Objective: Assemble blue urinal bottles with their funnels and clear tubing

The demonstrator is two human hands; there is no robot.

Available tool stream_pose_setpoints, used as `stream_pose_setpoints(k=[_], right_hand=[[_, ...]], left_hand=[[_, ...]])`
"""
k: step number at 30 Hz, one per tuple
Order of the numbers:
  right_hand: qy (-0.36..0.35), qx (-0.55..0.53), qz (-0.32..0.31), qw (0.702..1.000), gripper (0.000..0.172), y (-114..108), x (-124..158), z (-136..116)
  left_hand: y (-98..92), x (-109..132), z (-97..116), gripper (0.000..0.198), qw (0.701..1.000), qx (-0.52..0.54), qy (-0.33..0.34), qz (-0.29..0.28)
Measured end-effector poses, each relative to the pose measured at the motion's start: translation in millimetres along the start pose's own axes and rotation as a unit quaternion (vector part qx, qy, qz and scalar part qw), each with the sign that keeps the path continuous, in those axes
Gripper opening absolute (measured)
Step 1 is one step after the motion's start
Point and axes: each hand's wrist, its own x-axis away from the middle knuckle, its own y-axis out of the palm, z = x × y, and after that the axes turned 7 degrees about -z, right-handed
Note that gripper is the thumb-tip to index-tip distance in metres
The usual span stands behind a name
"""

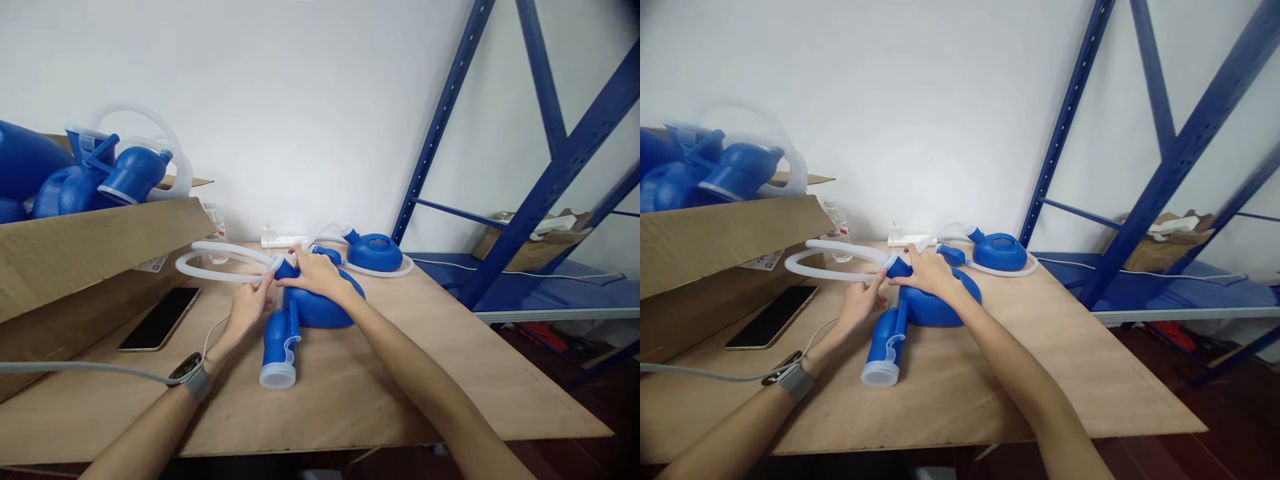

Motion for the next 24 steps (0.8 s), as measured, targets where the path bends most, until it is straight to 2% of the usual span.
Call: stream_pose_setpoints(k=[3,5,7,10,12,14,19,24], right_hand=[[0.026,-0.008,0.009,1.000,0.083,2,0,-1],[0.036,0.000,0.007,0.999,0.081,3,0,-1],[0.038,0.007,0.004,0.999,0.080,3,-1,0],[0.020,0.012,-0.007,1.000,0.078,1,0,-1],[0.000,0.015,-0.018,1.000,0.075,-2,1,-3],[-0.015,0.013,-0.022,1.000,0.073,-4,3,-8],[-0.025,0.002,-0.014,1.000,0.073,-5,6,-23],[-0.042,0.007,-0.011,0.999,0.082,-5,9,-34]], left_hand=[[-4.4,2,1,0.065,0.994,-0.079,-0.033,-0.066],[-7.3,5,5,0.066,0.990,-0.118,0.008,-0.081],[-9.4,8,10,0.058,0.982,-0.153,0.099,-0.045],[-10.5,8,14,0.037,0.949,-0.203,0.237,0.053],[-10.1,5,14,0.049,0.931,-0.219,0.280,0.078],[-9.7,1,11,0.060,0.927,-0.230,0.289,0.068],[-13.1,-4,6,0.056,0.937,-0.271,0.218,0.033],[-19.6,-6,2,0.047,0.944,-0.232,0.227,0.055]])
